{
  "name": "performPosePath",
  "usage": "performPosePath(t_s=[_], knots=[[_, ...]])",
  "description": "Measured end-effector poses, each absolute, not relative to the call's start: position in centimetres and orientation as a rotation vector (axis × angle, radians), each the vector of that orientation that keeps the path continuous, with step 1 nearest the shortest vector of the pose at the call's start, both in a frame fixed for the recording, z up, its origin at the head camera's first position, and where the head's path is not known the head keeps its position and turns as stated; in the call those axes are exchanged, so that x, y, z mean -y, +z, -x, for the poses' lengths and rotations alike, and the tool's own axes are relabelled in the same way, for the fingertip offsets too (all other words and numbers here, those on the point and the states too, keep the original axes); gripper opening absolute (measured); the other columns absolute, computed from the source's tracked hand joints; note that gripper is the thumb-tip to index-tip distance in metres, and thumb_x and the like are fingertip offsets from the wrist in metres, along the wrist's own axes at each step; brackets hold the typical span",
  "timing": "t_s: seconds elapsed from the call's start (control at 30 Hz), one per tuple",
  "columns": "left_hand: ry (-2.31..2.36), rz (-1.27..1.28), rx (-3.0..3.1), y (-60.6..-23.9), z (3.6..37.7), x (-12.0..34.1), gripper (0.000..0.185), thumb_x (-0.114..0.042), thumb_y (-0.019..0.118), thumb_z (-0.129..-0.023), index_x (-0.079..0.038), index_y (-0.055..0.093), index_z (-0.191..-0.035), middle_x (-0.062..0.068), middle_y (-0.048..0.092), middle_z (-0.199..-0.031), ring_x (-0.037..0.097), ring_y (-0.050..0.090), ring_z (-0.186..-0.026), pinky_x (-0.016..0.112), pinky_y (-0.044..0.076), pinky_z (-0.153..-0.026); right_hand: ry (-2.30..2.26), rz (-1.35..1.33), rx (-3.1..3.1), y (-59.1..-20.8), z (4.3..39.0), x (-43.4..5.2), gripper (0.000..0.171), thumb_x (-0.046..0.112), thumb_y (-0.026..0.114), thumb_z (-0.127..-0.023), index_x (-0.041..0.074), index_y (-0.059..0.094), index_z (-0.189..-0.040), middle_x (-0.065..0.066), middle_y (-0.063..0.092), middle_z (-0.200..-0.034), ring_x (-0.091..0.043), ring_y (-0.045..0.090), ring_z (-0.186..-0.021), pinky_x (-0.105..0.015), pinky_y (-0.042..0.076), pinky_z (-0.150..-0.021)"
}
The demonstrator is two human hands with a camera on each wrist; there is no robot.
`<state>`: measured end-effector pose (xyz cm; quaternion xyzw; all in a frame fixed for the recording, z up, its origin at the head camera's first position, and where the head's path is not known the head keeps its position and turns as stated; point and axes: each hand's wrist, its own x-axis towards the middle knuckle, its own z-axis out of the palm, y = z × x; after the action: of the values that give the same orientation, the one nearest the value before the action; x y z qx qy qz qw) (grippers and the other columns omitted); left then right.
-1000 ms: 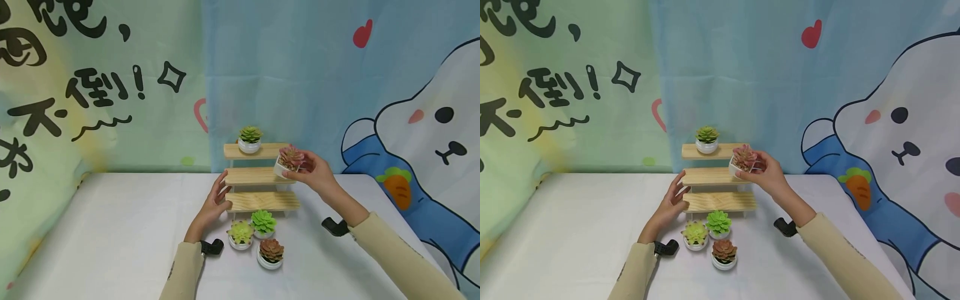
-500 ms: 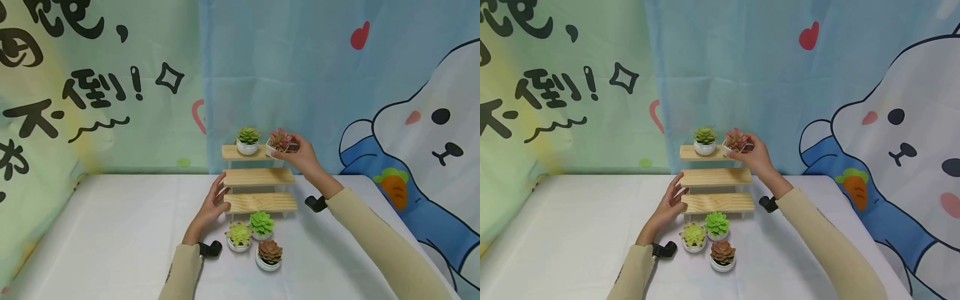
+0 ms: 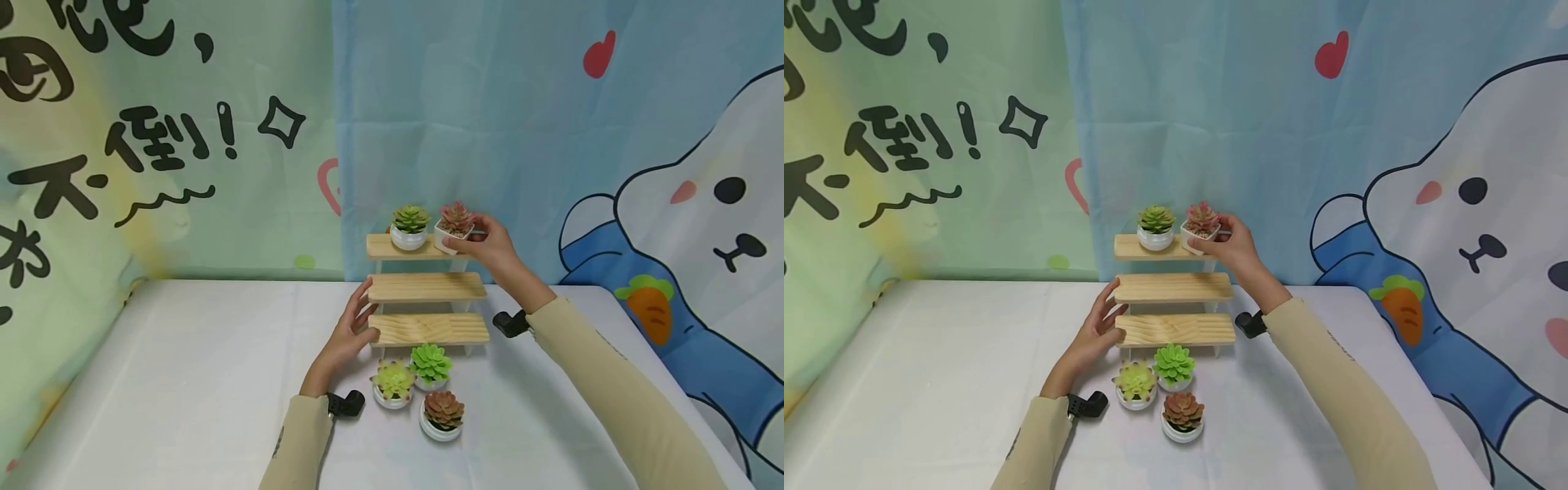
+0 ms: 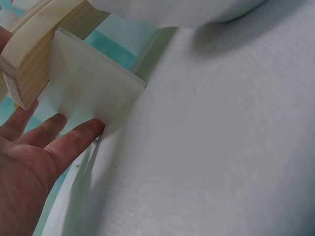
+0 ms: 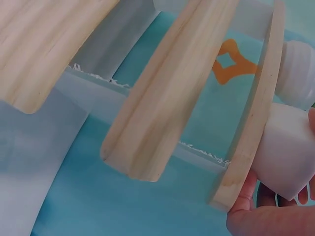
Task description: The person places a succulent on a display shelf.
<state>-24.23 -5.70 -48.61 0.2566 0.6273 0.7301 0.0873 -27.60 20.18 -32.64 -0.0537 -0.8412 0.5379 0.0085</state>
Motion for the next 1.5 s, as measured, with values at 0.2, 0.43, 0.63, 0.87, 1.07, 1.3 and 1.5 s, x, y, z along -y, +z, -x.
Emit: performPosePath(t_s=[0.2, 0.43, 0.63, 0.87, 1.07, 1.3, 1.5], knots=[[2.175, -0.785, -1.881, -48.6, 24.4, 5.9, 0.088, 0.008, 0.051, -0.082, -0.018, 0.016, -0.158, 0.021, 0.018, -0.159, 0.042, 0.025, -0.143, 0.056, 0.031, -0.110, 1.691, 0.159, 2.619, -32.8, 28.0, -20.0, 0.068, 0.025, 0.071, -0.089, 0.003, 0.036, -0.143, -0.017, 0.042, -0.140, -0.025, 0.050, -0.113, -0.044, 0.045, -0.099], [2.168, -0.786, -1.877, -48.5, 24.2, 5.9, 0.089, 0.007, 0.051, -0.081, -0.019, 0.014, -0.158, 0.021, 0.018, -0.159, 0.042, 0.025, -0.143, 0.055, 0.032, -0.111, 1.702, 0.029, 2.594, -33.4, 27.1, -20.4, 0.081, 0.019, 0.069, -0.091, 0.008, 0.021, -0.155, -0.019, 0.033, -0.148, -0.035, 0.042, -0.125, -0.046, 0.043, -0.101], [2.158, -0.788, -1.878, -48.7, 24.1, 5.7, 0.089, 0.007, 0.050, -0.082, -0.021, 0.015, -0.158, 0.021, 0.019, -0.158, 0.040, 0.025, -0.144, 0.054, 0.033, -0.110, 1.724, 0.044, 2.538, -33.7, 25.4, -20.6, 0.082, 0.015, 0.068, -0.091, 0.010, 0.019, -0.156, -0.019, 0.026, -0.152, -0.036, 0.037, -0.130, -0.044, 0.040, -0.102], [2.140, -0.751, -1.889, -48.8, 23.6, 5.7, 0.089, 0.009, 0.050, -0.082, -0.023, 0.015, -0.158, 0.018, 0.019, -0.159, 0.040, 0.026, -0.143, 0.054, 0.034, -0.110, 1.815, 0.129, 2.447, -34.6, 23.5, -21.5, 0.086, 0.022, 0.069, -0.090, 0.010, 0.014, -0.155, -0.016, 0.017, -0.155, -0.031, 0.036, -0.135, -0.035, 0.042, -0.099], [2.150, -0.712, -1.911, -48.0, 24.1, 5.8, 0.090, 0.010, 0.050, -0.081, -0.027, 0.019, -0.157, 0.014, 0.020, -0.159, 0.037, 0.028, -0.144, 0.053, 0.035, -0.109, 1.837, 0.133, 2.392, -34.5, 22.3, -21.9, 0.086, 0.021, 0.067, -0.091, 0.011, 0.011, -0.156, -0.016, 0.016, -0.155, -0.027, 0.042, -0.130, -0.021, 0.044, -0.090], [2.151, -0.694, -1.900, -47.6, 24.1, 6.1, 0.089, 0.009, 0.050, -0.082, -0.027, 0.018, -0.157, 0.014, 0.019, -0.159, 0.035, 0.026, -0.144, 0.052, 0.036, -0.109, 1.860, 0.099, 2.430, -34.9, 20.0, -21.6, 0.080, 0.020, 0.067, -0.092, 0.009, 0.018, -0.154, -0.016, 0.026, -0.151, -0.025, 0.044, -0.127, -0.018, 0.047, -0.090], [2.151, -0.714, -1.882, -48.1, 23.9, 5.9, 0.089, 0.009, 0.049, -0.082, -0.027, 0.017, -0.157, 0.014, 0.021, -0.159, 0.035, 0.027, -0.144, 0.051, 0.037, -0.108, 1.969, 0.062, 2.433, -36.2, 17.0, -20.9, 0.074, 0.012, 0.067, -0.091, 0.005, 0.024, -0.152, -0.016, 0.030, -0.146, -0.028, 0.042, -0.128, -0.014, 0.049, -0.085]])
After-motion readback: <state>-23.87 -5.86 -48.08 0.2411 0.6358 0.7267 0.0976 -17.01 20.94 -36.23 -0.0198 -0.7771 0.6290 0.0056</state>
